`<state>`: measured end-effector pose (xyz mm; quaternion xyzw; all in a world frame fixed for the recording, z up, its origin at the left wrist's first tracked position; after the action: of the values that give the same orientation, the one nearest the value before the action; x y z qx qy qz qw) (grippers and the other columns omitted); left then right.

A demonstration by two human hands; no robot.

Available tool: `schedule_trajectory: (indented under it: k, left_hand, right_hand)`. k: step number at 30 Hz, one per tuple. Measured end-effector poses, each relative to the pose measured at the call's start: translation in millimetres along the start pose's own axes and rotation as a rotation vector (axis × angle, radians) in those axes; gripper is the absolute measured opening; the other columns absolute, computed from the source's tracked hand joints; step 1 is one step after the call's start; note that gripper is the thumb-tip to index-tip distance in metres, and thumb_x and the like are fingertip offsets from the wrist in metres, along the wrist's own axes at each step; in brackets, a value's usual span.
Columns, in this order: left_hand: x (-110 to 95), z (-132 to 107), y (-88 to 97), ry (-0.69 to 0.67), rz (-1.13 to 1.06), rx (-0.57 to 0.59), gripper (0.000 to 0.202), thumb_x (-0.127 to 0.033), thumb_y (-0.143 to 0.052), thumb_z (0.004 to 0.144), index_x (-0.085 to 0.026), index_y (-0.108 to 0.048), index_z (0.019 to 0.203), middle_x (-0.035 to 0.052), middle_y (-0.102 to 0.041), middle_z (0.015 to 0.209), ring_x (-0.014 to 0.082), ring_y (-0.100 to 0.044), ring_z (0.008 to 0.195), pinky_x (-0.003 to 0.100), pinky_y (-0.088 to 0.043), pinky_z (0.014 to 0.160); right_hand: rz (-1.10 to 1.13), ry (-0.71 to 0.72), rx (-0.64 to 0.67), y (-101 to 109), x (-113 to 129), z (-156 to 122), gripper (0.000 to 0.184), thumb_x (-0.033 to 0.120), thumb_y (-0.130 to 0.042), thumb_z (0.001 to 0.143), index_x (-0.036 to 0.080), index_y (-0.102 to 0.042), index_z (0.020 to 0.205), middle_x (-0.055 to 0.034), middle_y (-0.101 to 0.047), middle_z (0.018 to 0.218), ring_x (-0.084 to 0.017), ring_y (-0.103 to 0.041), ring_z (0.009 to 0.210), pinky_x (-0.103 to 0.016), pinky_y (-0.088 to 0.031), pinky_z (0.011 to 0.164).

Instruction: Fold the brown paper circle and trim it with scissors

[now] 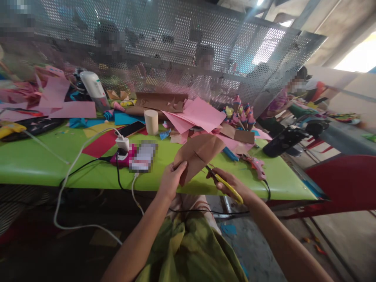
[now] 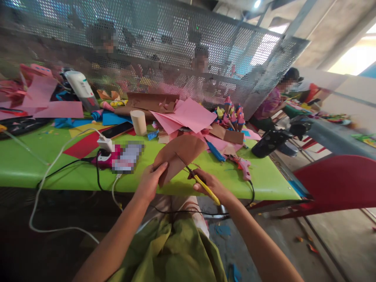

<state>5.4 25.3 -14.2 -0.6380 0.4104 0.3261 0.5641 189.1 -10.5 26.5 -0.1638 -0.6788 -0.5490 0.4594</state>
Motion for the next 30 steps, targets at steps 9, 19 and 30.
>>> schedule_trajectory:
  k: [9, 19, 30]
  left_hand:
    - [3.5, 1.1, 1.3, 0.013, -0.035, -0.026, 0.045, -0.045, -0.087, 0.061, -0.013, -0.081, 0.093, 0.0086, -0.081, 0.083, 0.0274, -0.076, 0.086, 0.036, -0.058, 0.082]
    - [3.6, 0.3, 0.2, 0.044, -0.029, 0.002, 0.044, -0.044, -0.087, 0.061, -0.014, -0.081, 0.093, 0.0076, -0.081, 0.082, 0.0291, -0.076, 0.089, 0.038, -0.059, 0.086]
    - [-0.3, -1.2, 5.0, 0.113, -0.045, -0.077, 0.031, -0.033, -0.087, 0.058, -0.015, -0.078, 0.081, 0.0012, -0.074, 0.062, 0.0187, -0.070, 0.059, 0.028, -0.057, 0.061]
  right_hand:
    - [0.068, -0.032, -0.063, -1.3, -10.8, 4.0, 0.068, 0.082, -0.055, 0.079, 0.018, -0.066, 0.097, -0.0034, -0.063, 0.081, -0.015, -0.052, 0.066, -0.027, -0.041, 0.062]
    - [0.017, -0.048, -0.039, -1.7, -15.7, 1.8, 0.073, 0.085, -0.050, 0.080, 0.016, -0.066, 0.100, -0.0038, -0.062, 0.079, -0.017, -0.054, 0.067, -0.027, -0.042, 0.061]
    - [0.020, -0.015, 0.037, -4.6, -5.6, -1.3, 0.072, 0.086, -0.044, 0.084, 0.019, -0.062, 0.106, -0.0026, -0.059, 0.084, -0.015, -0.052, 0.069, -0.026, -0.044, 0.061]
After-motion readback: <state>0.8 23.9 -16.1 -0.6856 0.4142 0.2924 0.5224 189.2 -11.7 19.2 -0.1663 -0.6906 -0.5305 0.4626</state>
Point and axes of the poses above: each hand's wrist, its own z-axis towards the middle knuckle, its own y-axis out of the back of the hand, x = y × z, the point moved 8 cm from there along z, towards the middle knuckle
